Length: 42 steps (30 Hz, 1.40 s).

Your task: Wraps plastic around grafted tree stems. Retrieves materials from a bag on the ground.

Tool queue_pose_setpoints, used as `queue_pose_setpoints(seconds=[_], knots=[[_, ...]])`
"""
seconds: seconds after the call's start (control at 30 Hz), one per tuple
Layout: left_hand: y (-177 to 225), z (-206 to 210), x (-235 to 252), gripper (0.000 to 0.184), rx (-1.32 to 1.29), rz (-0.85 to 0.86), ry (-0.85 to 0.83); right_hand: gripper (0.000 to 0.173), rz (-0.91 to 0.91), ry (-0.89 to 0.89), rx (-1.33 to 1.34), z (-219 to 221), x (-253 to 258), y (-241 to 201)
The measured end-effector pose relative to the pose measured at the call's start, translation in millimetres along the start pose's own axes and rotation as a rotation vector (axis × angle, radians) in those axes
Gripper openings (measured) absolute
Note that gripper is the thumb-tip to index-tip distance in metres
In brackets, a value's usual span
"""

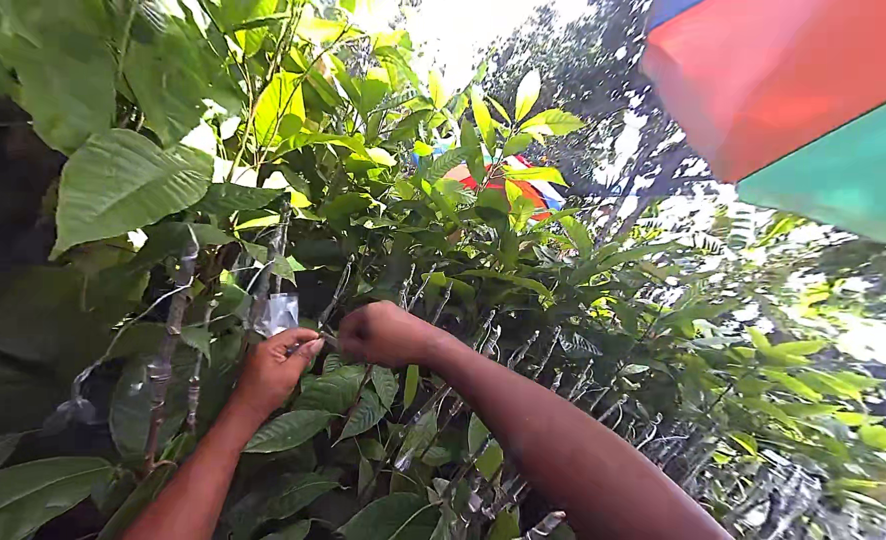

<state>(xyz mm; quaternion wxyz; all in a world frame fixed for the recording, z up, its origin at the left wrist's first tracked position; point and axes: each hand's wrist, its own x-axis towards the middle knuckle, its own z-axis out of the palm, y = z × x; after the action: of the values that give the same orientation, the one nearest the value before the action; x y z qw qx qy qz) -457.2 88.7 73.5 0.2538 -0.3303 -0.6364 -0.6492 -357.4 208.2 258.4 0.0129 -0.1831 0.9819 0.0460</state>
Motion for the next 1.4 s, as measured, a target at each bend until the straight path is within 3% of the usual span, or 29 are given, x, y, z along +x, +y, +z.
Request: queue_pose_setpoints(seconds=[0.13, 0.2, 0.33, 0.43, 0.5, 0.63, 0.77, 0.83, 0.93, 0.97, 1.03, 1.13, 1.27, 1.4], knots=[[6, 6, -6, 0.027, 0.019, 0.026, -0.200, 0.024, 0.057, 0.059, -0.185, 11, 25, 8], [6, 3, -6, 0.026, -0.133, -0.044, -0.148, 0.029, 0.143, 0.029, -0.199, 26, 26, 14], [7, -2, -8, 0.019, -0.194, -0.076, 0.005, 0.031, 0.067, -0.022, -0.316, 35, 9, -42], [6, 4, -9, 0.016, -0.225, -0.038, -0.074, 0.028, 0.094, 0.068, -0.303, 20, 31, -12], [3, 3, -6, 0.014, -0.328, -0.058, -0.029, 0.027, 0.103, 0.102, -0.256, 26, 39, 15], [8, -4, 0, 0.016, -0.439, -0.161, 0.051, 0.026, -0.044, 0.045, -0.277, 59, 18, 11], [12, 3, 1, 0.013, -0.318, -0.150, 0.090, 0.020, -0.271, -0.136, -0.334, 72, -13, -49], [14, 7, -6, 0.019, -0.193, -0.054, 0.035, 0.020, -0.229, -0.093, -0.292, 45, -10, -60], [6, 15, -10, 0.028, -0.215, -0.024, -0.005, 0.018, -0.071, 0.286, -0.052, 20, 28, -9], [4, 15, -8, 0.038, -0.296, -0.036, -0.011, 0.018, 0.026, 0.324, 0.080, 19, 36, 6], [-2, 12, -6, 0.044, -0.420, -0.036, 0.030, 0.024, 0.225, 0.151, 0.416, 24, 36, 17], [-9, 12, -7, 0.014, -0.485, 0.012, 0.111, 0.029, 0.287, -0.005, 0.714, 38, 28, 15], [-6, 11, -7, 0.010, -0.456, 0.010, 0.159, 0.024, 0.105, 0.098, 0.409, 50, 29, 14], [-3, 6, -6, 0.010, -0.561, -0.077, -0.035, 0.020, 0.233, 0.365, 0.348, 56, 33, 11]])
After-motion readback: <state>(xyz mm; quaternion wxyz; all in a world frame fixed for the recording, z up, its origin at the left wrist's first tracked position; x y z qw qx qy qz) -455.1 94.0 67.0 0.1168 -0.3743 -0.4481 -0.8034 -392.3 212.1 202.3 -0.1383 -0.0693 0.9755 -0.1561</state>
